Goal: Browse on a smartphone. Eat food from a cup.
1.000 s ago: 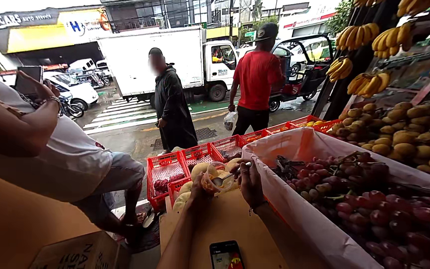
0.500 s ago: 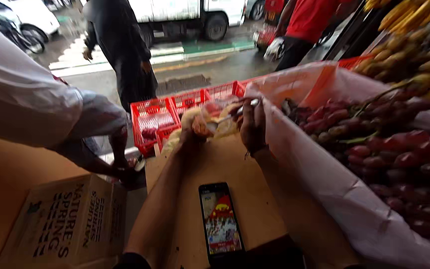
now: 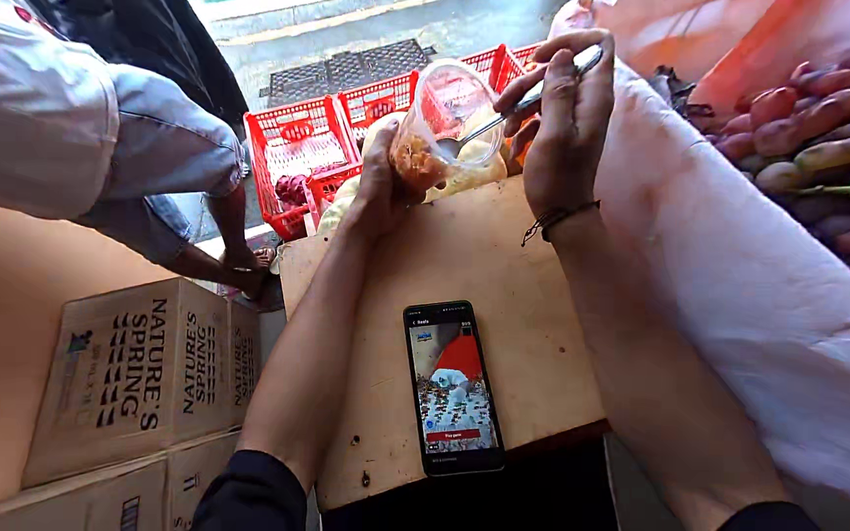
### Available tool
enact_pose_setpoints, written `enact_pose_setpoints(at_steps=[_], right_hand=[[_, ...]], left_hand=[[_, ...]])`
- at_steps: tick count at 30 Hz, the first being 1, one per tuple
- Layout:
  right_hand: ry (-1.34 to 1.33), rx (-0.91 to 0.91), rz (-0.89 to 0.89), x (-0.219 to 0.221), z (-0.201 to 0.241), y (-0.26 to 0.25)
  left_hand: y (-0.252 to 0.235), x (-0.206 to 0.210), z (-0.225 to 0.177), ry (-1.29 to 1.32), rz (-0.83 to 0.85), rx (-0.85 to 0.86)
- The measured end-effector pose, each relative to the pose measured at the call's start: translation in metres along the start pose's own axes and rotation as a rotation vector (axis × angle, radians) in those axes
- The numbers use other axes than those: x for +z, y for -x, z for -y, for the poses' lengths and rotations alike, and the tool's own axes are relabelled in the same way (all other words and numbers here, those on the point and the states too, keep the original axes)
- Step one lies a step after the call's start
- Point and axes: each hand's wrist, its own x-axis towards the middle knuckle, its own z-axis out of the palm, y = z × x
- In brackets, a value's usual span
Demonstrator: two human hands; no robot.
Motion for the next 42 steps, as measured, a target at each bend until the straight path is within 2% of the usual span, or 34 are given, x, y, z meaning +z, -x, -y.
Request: enact_pose_setpoints(at_steps=[8,42], right_hand=[[-0.016,-0.03,0.0,0.0,-0.0024,-0.0009],[-0.014,-0.016,-0.014,0.0016,-0.0018,-0.0017]], left_hand=[[-0.0019,-0.0001,-0.0009,0.004,-0.006,-0.053],[-0.0004,0.0005,-0.0053,0.004,-0.026,-0.071]])
